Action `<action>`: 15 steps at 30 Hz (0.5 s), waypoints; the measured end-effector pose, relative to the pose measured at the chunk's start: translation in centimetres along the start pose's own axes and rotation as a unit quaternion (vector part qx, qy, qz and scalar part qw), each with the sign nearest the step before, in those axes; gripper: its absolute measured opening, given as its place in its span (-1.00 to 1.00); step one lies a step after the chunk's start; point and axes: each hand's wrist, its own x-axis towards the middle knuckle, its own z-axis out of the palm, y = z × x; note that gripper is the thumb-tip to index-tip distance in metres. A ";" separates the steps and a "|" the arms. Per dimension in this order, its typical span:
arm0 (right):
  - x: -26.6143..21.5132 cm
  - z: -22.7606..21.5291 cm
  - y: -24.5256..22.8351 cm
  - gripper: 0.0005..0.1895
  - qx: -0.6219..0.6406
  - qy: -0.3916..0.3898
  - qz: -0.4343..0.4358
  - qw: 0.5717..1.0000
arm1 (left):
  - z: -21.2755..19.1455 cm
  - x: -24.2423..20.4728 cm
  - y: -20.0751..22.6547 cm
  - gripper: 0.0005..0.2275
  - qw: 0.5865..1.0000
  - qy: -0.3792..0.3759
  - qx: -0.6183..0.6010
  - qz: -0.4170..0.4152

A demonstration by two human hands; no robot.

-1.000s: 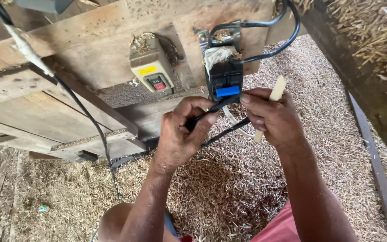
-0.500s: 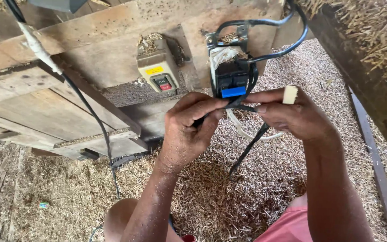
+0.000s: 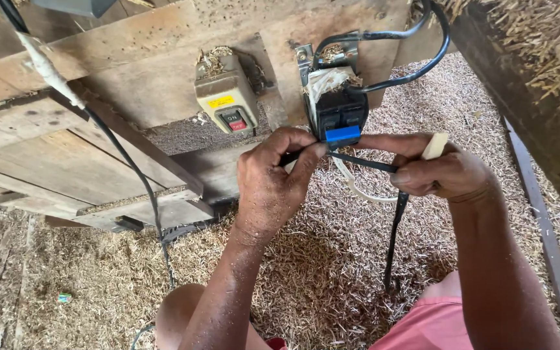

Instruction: The person kneels on a sawdust-covered floor and works on an electrical switch box mounted to a wooden post, routing and seating black and white wires into the terminals of a breaker-style switch that feeds a green electric planer. They press the wires into place and reposition the cabling throughout the clip.

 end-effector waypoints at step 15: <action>2.2 0.3 -1.6 -0.81 -0.448 0.352 -0.149 0.808 | -1.5 1.0 -3.3 -0.86 0.909 -0.023 0.262 0.322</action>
